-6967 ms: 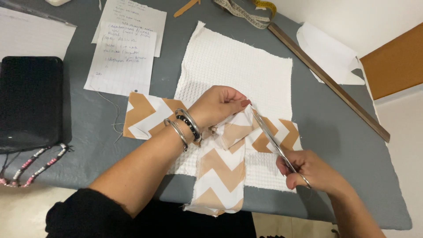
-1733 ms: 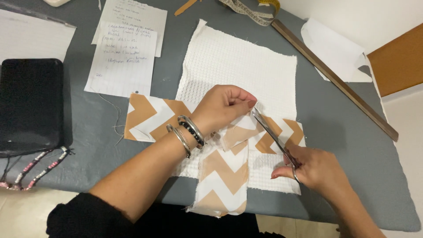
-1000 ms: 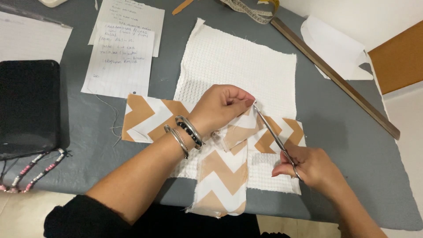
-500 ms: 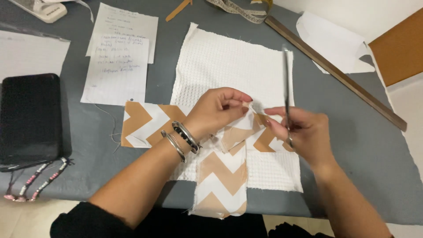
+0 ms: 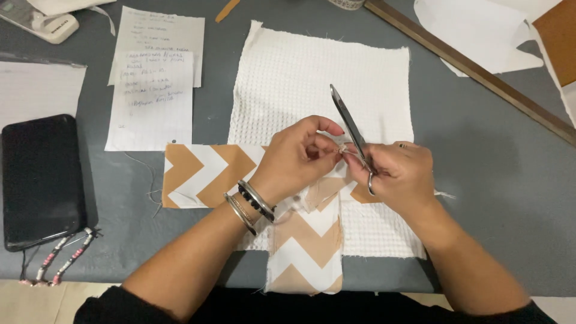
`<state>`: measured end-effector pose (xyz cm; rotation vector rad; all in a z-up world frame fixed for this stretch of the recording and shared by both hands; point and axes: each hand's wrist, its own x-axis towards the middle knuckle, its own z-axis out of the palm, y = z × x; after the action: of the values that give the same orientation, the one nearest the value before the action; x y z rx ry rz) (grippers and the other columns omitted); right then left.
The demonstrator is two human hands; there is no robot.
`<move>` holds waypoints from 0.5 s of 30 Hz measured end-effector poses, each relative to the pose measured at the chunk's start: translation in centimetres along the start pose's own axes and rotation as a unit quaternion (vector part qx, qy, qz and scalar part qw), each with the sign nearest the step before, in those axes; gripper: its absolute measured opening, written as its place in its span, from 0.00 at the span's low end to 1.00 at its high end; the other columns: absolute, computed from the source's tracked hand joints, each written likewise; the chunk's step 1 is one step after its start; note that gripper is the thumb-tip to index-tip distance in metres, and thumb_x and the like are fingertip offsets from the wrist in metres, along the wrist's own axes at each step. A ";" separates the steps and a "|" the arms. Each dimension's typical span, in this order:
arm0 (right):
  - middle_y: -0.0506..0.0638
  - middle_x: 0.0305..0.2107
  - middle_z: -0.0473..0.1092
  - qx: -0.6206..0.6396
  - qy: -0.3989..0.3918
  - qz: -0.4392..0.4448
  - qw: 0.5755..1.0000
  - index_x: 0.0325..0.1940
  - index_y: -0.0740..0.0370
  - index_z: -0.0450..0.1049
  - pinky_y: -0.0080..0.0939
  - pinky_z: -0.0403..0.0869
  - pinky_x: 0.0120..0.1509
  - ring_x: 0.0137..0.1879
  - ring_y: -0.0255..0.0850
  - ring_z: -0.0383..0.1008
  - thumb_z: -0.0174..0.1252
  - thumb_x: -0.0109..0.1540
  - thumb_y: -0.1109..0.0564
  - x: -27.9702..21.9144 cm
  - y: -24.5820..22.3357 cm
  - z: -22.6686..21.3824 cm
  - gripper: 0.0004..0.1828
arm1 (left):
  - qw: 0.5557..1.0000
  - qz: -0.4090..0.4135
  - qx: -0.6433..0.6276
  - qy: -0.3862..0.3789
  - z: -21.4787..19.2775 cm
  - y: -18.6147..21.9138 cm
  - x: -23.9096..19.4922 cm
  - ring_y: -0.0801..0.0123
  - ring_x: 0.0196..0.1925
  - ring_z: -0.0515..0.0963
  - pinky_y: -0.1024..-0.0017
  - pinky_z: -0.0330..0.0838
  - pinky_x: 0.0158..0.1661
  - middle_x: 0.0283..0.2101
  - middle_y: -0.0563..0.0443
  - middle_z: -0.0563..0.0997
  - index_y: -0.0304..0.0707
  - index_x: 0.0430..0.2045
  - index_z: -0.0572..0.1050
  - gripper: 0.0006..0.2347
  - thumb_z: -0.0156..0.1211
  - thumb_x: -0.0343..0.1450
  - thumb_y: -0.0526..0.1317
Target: The person uses a pair of scissors to trim the edges of a piece of beige and white chevron-patterned fabric. They hold the fabric with their left hand while cutting with their right hand, occasionally adjusting the fabric's position on the table.
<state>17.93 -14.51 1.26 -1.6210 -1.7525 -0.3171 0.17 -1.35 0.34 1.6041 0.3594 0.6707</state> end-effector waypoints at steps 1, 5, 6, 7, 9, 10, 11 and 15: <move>0.43 0.07 0.64 0.001 -0.001 0.003 1.000 0.26 0.58 0.80 0.34 0.70 0.30 0.18 0.42 0.69 0.75 0.56 0.61 -0.2 0.2 0.2 0.09 | 1.000 -0.003 0.000 -0.001 0.0 0.0 -0.1 0.78 0.30 0.82 0.78 0.79 0.36 0.31 0.52 0.86 0.41 0.45 0.76 0.15 0.65 0.64 0.34; 0.42 0.08 0.64 -0.003 0.021 0.005 1.000 0.27 0.57 0.79 0.38 0.71 0.30 0.19 0.44 0.71 0.74 0.56 0.61 -0.8 0.4 0.5 0.08 | 1.000 -0.009 0.010 -0.006 0.2 0.4 -0.2 0.76 0.31 0.82 0.77 0.79 0.37 0.30 0.52 0.86 0.40 0.45 0.76 0.15 0.64 0.64 0.33; 0.43 0.07 0.65 0.022 0.011 0.034 0.999 0.29 0.59 0.80 0.37 0.71 0.30 0.19 0.45 0.71 0.74 0.56 0.61 -0.8 0.4 0.5 0.07 | 1.000 -0.015 0.005 -0.001 0.2 0.6 -0.2 0.76 0.31 0.81 0.77 0.79 0.37 0.30 0.52 0.86 0.40 0.44 0.76 0.14 0.64 0.64 0.33; 0.43 0.07 0.65 0.021 0.013 0.035 0.999 0.29 0.59 0.80 0.37 0.71 0.30 0.19 0.45 0.71 0.74 0.56 0.61 -0.7 0.1 0.3 0.07 | 1.000 -0.015 0.006 -0.003 0.2 0.5 -0.2 0.76 0.31 0.81 0.77 0.79 0.37 0.30 0.52 0.86 0.40 0.44 0.76 0.14 0.64 0.64 0.33; 0.47 0.07 0.66 0.124 -0.012 0.144 0.982 0.34 0.62 0.82 0.32 0.70 0.28 0.17 0.37 0.70 0.72 0.57 0.62 -0.4 -0.6 -0.1 0.05 | 1.000 -0.016 -0.006 -0.002 0.1 0.4 -0.2 0.75 0.32 0.80 0.77 0.79 0.37 0.30 0.51 0.85 0.39 0.44 0.76 0.14 0.63 0.64 0.32; 0.47 0.07 0.66 0.124 -0.011 0.146 0.981 0.34 0.62 0.82 0.32 0.70 0.28 0.17 0.37 0.70 0.72 0.57 0.62 -0.2 -0.7 -0.2 0.05 | 1.000 -0.017 -0.006 -0.003 0.1 0.7 -0.3 0.75 0.32 0.80 0.77 0.79 0.37 0.30 0.51 0.85 0.39 0.44 0.76 0.14 0.63 0.64 0.32; 0.47 0.08 0.68 0.176 -0.018 0.193 0.965 0.36 0.64 0.82 0.31 0.70 0.29 0.19 0.32 0.69 0.70 0.58 0.63 0.0 -0.8 -0.3 0.05 | 1.000 -0.023 -0.005 -0.007 0.0 0.9 -0.3 0.76 0.32 0.80 0.77 0.78 0.37 0.30 0.51 0.85 0.39 0.44 0.76 0.14 0.63 0.64 0.32; 0.52 0.10 0.70 0.284 -0.044 0.295 0.911 0.40 0.72 0.79 0.31 0.71 0.30 0.21 0.31 0.70 0.65 0.58 0.66 1.0 -2.0 -1.2 0.08 | 0.999 -0.042 -0.021 -0.016 -0.3 1.8 -0.4 0.77 0.32 0.80 0.78 0.78 0.38 0.30 0.50 0.86 0.38 0.44 0.76 0.14 0.63 0.64 0.31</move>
<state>16.51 -14.82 3.27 -1.6266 -1.1658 0.5152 -0.58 -1.65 2.02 1.5492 0.3846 0.5849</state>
